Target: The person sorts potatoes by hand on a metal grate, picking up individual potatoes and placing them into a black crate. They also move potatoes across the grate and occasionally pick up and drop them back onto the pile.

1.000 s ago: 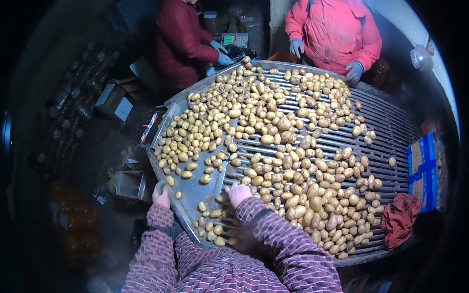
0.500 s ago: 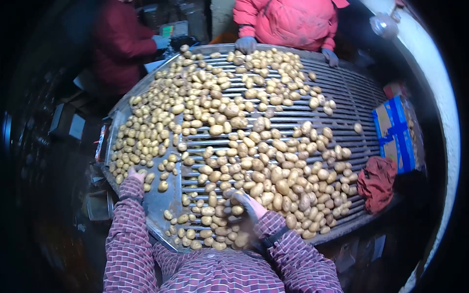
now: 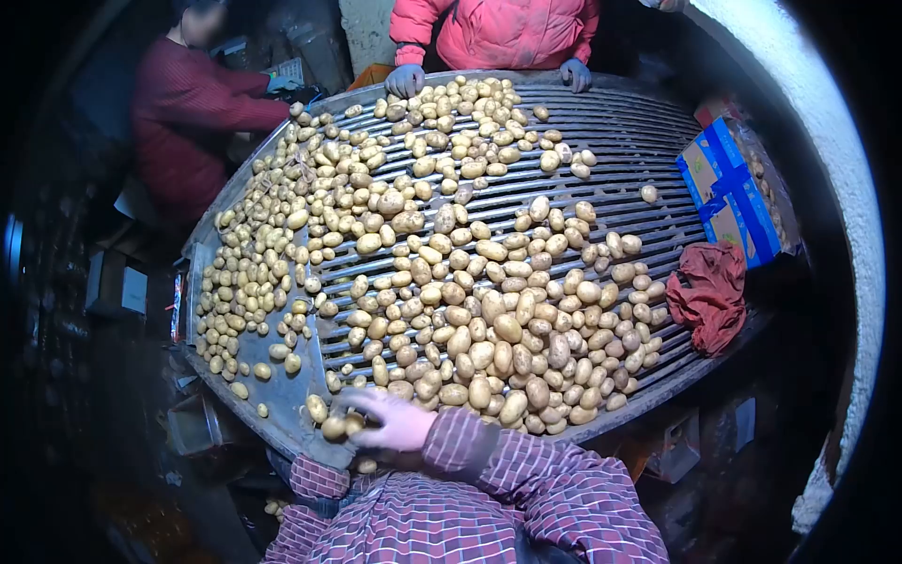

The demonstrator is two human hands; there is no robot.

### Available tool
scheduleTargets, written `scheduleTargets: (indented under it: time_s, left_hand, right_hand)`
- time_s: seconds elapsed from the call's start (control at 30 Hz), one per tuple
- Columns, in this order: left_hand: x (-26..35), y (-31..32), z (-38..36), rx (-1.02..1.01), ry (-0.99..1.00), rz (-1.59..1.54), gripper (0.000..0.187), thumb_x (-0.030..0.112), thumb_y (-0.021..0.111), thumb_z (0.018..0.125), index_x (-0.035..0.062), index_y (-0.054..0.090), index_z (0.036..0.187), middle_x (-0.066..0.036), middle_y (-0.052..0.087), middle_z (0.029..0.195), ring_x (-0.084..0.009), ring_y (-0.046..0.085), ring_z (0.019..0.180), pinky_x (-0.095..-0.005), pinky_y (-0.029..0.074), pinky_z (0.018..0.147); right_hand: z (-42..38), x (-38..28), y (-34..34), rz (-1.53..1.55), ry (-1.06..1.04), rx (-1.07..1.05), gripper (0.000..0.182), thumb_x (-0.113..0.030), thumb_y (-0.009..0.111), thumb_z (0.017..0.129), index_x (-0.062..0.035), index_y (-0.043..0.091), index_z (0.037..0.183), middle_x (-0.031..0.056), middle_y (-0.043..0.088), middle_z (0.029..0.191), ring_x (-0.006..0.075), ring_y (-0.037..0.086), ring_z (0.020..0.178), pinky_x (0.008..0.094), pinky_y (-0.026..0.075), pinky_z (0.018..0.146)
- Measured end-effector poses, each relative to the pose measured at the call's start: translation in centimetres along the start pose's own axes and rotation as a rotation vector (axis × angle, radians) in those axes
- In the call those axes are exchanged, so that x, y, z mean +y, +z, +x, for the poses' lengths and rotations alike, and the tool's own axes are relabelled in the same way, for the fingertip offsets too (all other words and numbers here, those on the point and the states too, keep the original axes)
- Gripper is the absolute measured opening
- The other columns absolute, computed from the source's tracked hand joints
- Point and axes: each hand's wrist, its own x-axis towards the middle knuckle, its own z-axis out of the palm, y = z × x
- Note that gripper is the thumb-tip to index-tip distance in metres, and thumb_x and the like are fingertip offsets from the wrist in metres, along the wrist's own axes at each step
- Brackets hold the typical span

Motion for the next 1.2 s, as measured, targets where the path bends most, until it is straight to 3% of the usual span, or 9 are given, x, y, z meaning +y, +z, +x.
scheduleTargets:
  time_s: [0.17,0.27,0.4,0.43,0.6,0.83,0.87,1.03,1.2]
  left_hand:
    - [0.1,2.3,-2.0,-0.149,-0.084,-0.087,0.077,0.071,0.032,0.09,0.0126,0.036,0.141,-0.02,0.043,0.142,-0.0484,0.048,0.12,-0.0675,0.044,0.092]
    - [-0.6,1.1,-1.9,-0.12,-0.004,0.04,0.063,0.057,0.03,0.097,0.0112,0.035,0.14,-0.016,0.044,0.141,-0.0456,0.048,0.121,-0.0631,0.043,0.096]
    - [-0.9,0.1,-2.3,-0.076,0.095,0.494,0.06,0.052,0.036,0.098,0.0107,0.034,0.142,-0.013,0.044,0.141,-0.0348,0.046,0.125,-0.0533,0.042,0.104]
    - [-0.4,-0.5,-2.6,-0.091,0.058,0.122,0.063,0.054,0.039,0.097,0.0098,0.035,0.141,-0.013,0.045,0.139,-0.0332,0.047,0.124,-0.0513,0.043,0.103]
    - [-0.3,-0.9,-4.7,-0.055,0.053,0.073,0.068,0.057,0.047,0.093,0.0072,0.039,0.139,-0.012,0.049,0.134,-0.0312,0.054,0.112,-0.0545,0.049,0.093]
    - [-0.5,-2.0,-6.9,-0.127,0.109,-0.133,0.052,0.037,0.042,0.101,0.0114,0.031,0.145,-0.017,0.05,0.131,-0.0365,0.059,0.1,-0.0546,0.056,0.075]
    - [-0.7,-1.5,-7.1,-0.07,0.137,-0.114,0.051,0.037,0.04,0.102,0.0125,0.03,0.146,-0.018,0.05,0.13,-0.0364,0.059,0.101,-0.0547,0.056,0.075]
    - [-0.5,-3.1,-5.8,-0.011,0.099,0.152,0.049,0.038,0.04,0.102,0.0053,0.042,0.138,-0.015,0.058,0.115,-0.0242,0.06,0.092,-0.043,0.057,0.071]
    - [-1.3,1.0,-6.0,0.207,0.351,0.523,0.049,0.043,0.052,0.097,0.0049,0.053,0.127,-0.006,0.06,0.109,-0.0166,0.061,0.08,-0.0285,0.056,0.065]
  right_hand:
    - [-2.1,4.4,-9.9,-0.887,0.573,0.253,0.068,-0.029,0.076,0.073,-0.0083,0.047,0.132,0.0128,0.051,0.123,0.0308,0.054,0.108,0.0396,0.047,0.093]
    - [-0.3,6.8,-10.9,-0.964,0.591,0.144,0.076,-0.033,0.081,0.068,-0.0087,0.047,0.132,0.0153,0.049,0.122,0.0323,0.052,0.112,0.0391,0.046,0.096]
    - [1.3,5.4,-9.2,-0.84,0.577,0.104,0.075,-0.029,0.081,0.067,-0.0188,0.048,0.133,0.0187,0.046,0.126,0.0381,0.05,0.117,0.0468,0.048,0.095]
    - [1.5,5.4,-8.6,-0.868,0.58,0.057,0.077,-0.029,0.081,0.067,-0.0192,0.046,0.135,0.0193,0.044,0.129,0.0397,0.051,0.116,0.0475,0.047,0.095]
    - [2.5,6.4,-6.7,-0.688,0.66,0.045,0.074,-0.027,0.077,0.07,-0.0193,0.046,0.136,0.0207,0.043,0.133,0.0402,0.053,0.116,0.047,0.046,0.099]
    - [0.0,8.4,-9.1,0.215,0.404,0.358,0.056,-0.012,0.075,0.071,-0.008,0.059,0.125,0.0096,0.063,0.117,0.0167,0.057,0.11,0.0299,0.046,0.095]
    - [-0.6,9.6,-9.3,0.218,0.317,0.311,0.055,-0.027,0.077,0.07,-0.0163,0.062,0.122,0.0163,0.063,0.118,0.0287,0.061,0.109,0.0356,0.048,0.095]
    - [-1.6,0.5,-4.2,-0.727,0.305,-0.236,0.052,-0.02,0.073,0.071,-0.0217,0.061,0.122,0.016,0.05,0.127,0.033,0.058,0.111,0.041,0.049,0.094]
    - [-1.6,2.7,-1.5,-0.713,0.277,-0.356,0.056,-0.019,0.074,0.068,-0.0221,0.06,0.122,0.018,0.044,0.134,0.0369,0.056,0.113,0.0443,0.051,0.091]
